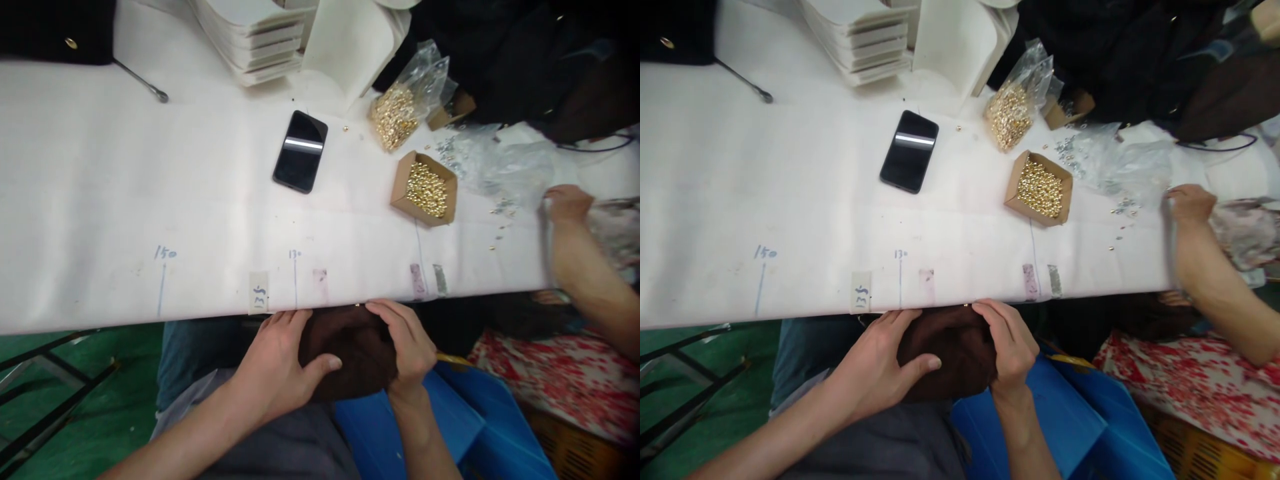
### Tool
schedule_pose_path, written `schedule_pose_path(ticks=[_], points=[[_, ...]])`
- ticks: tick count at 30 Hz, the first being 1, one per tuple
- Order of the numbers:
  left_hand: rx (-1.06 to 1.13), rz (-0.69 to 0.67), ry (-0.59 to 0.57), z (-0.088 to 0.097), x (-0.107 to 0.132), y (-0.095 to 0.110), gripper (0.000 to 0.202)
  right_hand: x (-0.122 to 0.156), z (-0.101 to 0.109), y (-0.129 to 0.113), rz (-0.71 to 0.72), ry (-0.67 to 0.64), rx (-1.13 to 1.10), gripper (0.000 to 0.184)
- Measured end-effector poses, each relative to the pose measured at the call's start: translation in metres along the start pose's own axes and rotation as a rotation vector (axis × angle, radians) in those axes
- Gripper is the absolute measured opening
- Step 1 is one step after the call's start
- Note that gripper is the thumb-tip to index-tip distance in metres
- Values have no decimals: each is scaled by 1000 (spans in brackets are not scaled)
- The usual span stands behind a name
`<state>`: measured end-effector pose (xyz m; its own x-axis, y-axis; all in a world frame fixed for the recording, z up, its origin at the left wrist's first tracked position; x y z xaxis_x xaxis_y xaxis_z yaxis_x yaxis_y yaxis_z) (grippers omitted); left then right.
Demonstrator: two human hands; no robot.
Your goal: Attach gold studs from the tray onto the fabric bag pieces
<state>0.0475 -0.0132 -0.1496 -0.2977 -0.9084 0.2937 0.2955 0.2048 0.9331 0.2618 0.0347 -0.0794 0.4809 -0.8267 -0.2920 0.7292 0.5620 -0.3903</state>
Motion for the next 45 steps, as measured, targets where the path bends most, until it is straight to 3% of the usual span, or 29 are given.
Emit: schedule_pose_path(ticks=[7,18,26,31,37,45], points=[[-50,24,-15,-5,6,-14,86,3,-2,3,14,29,112,35],[-30,104,-26,1,-1,-22,83,-19,4,2,35,-95,35,31],[83,68,-49,6,-8,-6,57,-13,6,11,-3,-100,-8,32],[27,149,-43,-7,17,-16,88,4,7,6,129,-73,-5,30],[-174,261,-24,-29,50,-42,143,36,12,-3,198,-45,-113,31],[-257,207,25,-30,56,-22,127,36,20,-16,229,-111,-46,47]])
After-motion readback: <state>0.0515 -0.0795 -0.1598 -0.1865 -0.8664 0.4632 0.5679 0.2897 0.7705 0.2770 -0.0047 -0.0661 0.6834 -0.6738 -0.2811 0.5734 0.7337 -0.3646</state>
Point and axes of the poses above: each hand's wrist, its own x-axis away from the middle knuckle, its own z-axis out of the back of the hand, y = z × x, the point moved 10 cm from there along -x, towards the middle knuckle, and after that the axes turned 7 degrees about -y, right-handed, at the moved point
